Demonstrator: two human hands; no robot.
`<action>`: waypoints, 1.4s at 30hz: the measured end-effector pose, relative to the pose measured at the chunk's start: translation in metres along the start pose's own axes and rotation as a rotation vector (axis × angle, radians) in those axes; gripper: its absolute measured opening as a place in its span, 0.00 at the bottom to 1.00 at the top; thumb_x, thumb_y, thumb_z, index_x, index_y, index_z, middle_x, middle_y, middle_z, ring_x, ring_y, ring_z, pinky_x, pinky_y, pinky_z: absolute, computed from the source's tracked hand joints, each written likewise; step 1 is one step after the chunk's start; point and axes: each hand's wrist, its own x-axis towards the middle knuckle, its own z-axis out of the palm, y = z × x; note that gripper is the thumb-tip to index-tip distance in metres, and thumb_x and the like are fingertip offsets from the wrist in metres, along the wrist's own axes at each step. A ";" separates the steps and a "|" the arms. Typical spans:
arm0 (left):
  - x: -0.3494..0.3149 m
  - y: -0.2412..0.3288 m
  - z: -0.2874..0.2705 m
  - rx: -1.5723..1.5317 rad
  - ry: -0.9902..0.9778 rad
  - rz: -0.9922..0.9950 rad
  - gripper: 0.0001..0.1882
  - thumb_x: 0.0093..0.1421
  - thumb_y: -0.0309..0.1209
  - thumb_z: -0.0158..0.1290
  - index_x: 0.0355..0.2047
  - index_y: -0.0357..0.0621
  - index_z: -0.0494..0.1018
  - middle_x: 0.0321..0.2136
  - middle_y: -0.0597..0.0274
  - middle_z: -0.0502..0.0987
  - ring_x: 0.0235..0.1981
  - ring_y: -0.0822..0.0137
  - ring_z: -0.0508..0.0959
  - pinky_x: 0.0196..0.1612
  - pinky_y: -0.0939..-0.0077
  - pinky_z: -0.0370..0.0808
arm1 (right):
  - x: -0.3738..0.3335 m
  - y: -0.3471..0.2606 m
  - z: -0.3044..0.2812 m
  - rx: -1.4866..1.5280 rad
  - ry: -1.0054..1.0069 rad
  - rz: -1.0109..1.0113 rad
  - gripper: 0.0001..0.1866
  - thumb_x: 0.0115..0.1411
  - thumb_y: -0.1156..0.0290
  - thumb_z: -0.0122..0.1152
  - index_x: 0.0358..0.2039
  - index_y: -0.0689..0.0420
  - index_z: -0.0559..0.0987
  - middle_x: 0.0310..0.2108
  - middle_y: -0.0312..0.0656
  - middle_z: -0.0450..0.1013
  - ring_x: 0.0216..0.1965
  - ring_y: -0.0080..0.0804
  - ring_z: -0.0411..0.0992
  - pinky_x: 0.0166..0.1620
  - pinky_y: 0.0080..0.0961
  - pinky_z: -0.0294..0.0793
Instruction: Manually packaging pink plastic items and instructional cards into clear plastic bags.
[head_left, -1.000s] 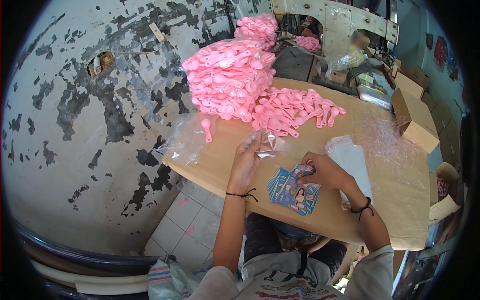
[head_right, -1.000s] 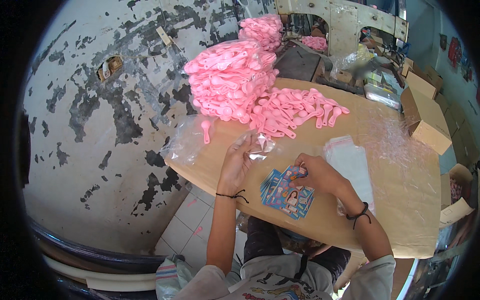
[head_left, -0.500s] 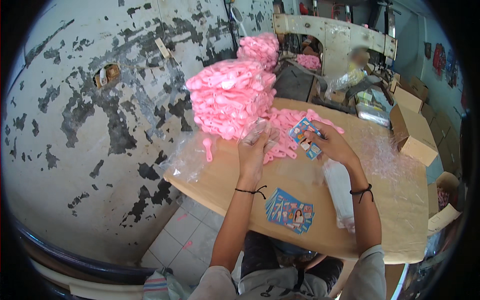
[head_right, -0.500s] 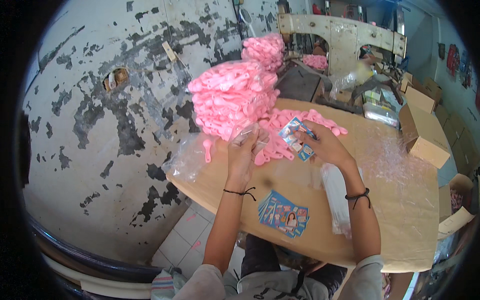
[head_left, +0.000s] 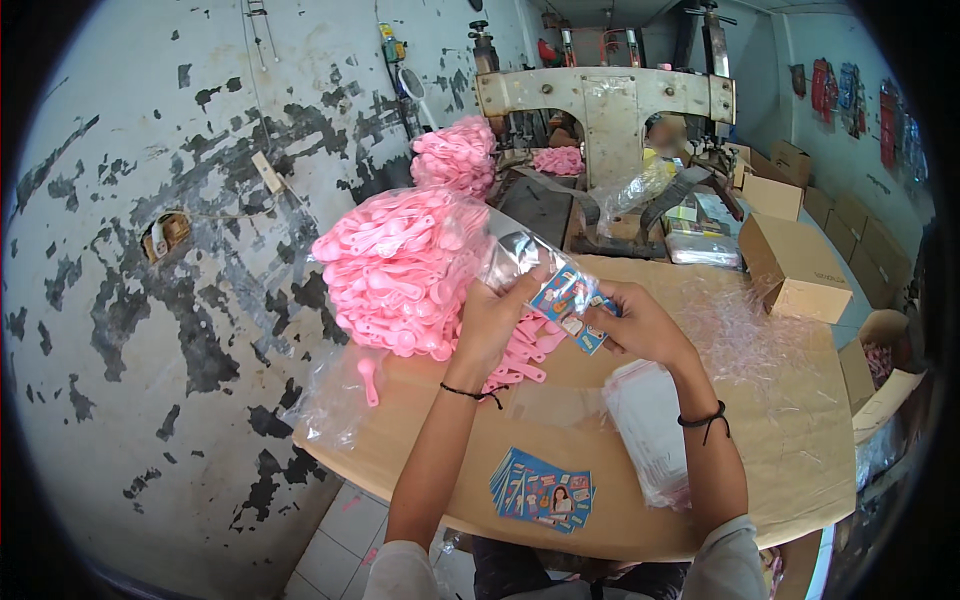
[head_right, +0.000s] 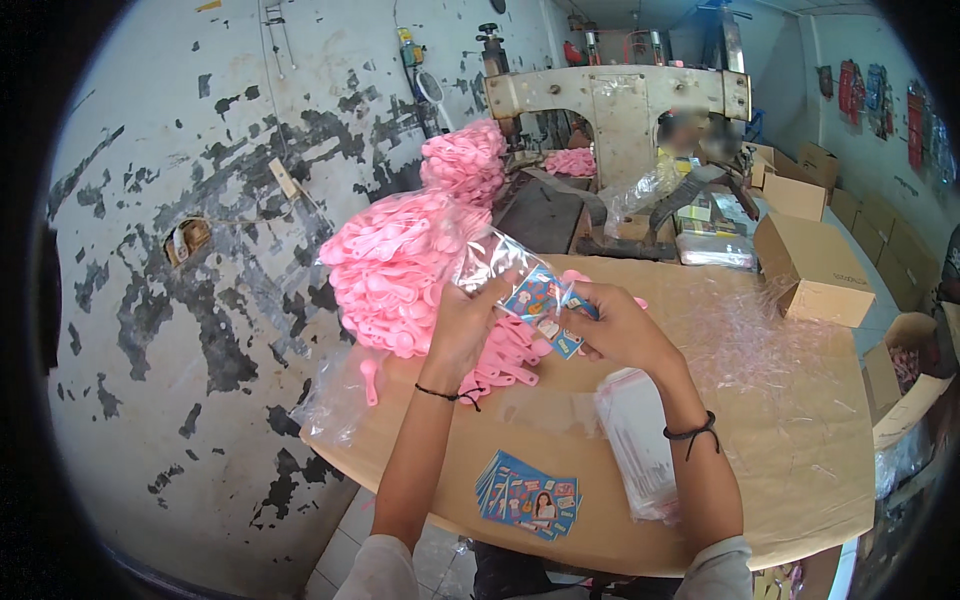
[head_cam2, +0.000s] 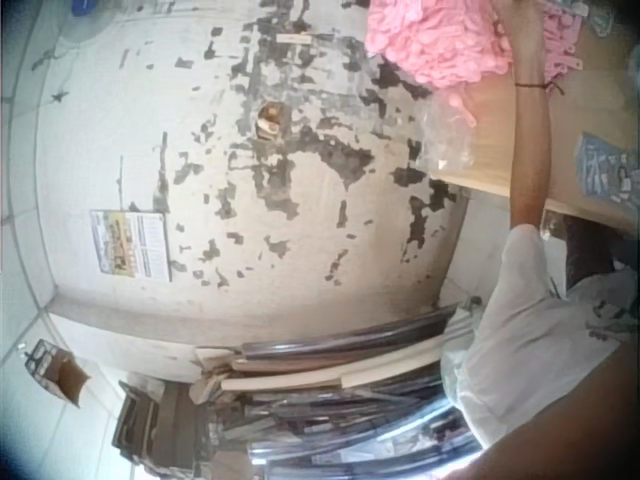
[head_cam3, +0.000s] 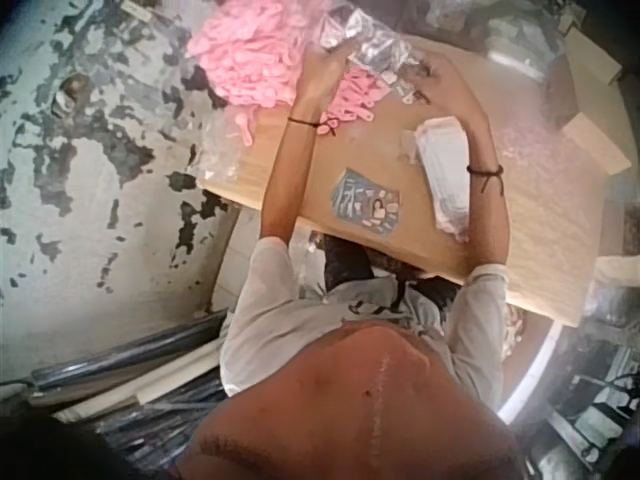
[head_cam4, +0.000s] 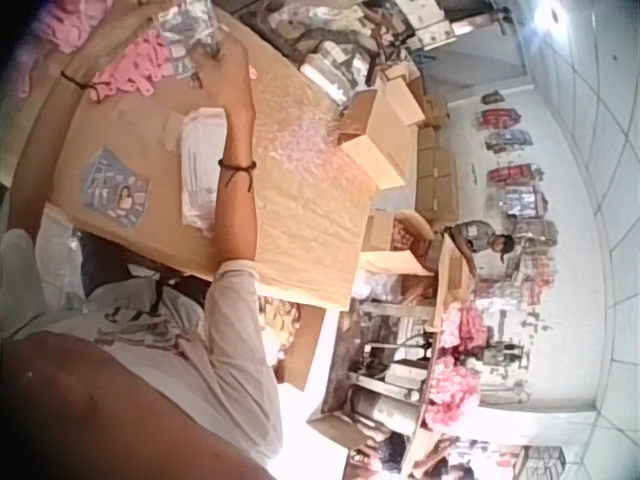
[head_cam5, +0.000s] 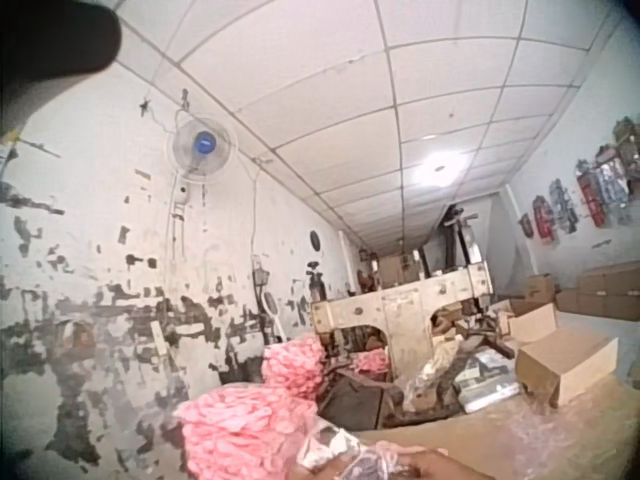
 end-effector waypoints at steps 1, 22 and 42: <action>0.001 -0.009 -0.002 -0.003 -0.006 -0.003 0.16 0.64 0.25 0.52 0.49 0.28 0.69 0.44 0.54 0.77 0.43 0.68 0.79 0.45 0.71 0.79 | 0.003 0.001 0.000 -0.001 0.007 0.004 0.13 0.64 0.66 0.58 0.46 0.60 0.76 0.17 0.31 0.67 0.16 0.15 0.65 0.19 0.16 0.65; -0.015 -0.045 -0.009 -0.664 -0.168 -0.119 0.33 0.64 0.34 0.53 0.64 0.39 0.52 0.62 0.50 0.62 0.63 0.60 0.63 0.60 0.66 0.66 | 0.019 0.018 0.043 0.018 0.127 0.080 0.15 0.61 0.58 0.61 0.37 0.58 0.81 0.21 0.29 0.69 0.20 0.15 0.63 0.25 0.15 0.64; 0.003 -0.081 -0.005 -0.284 -0.155 -0.035 0.22 0.60 0.23 0.54 0.55 0.38 0.63 0.52 0.53 0.72 0.55 0.62 0.72 0.58 0.68 0.70 | 0.100 0.350 -0.071 -0.541 0.121 0.098 0.20 0.55 0.58 0.59 0.42 0.59 0.79 0.35 0.52 0.78 0.38 0.46 0.77 0.42 0.38 0.76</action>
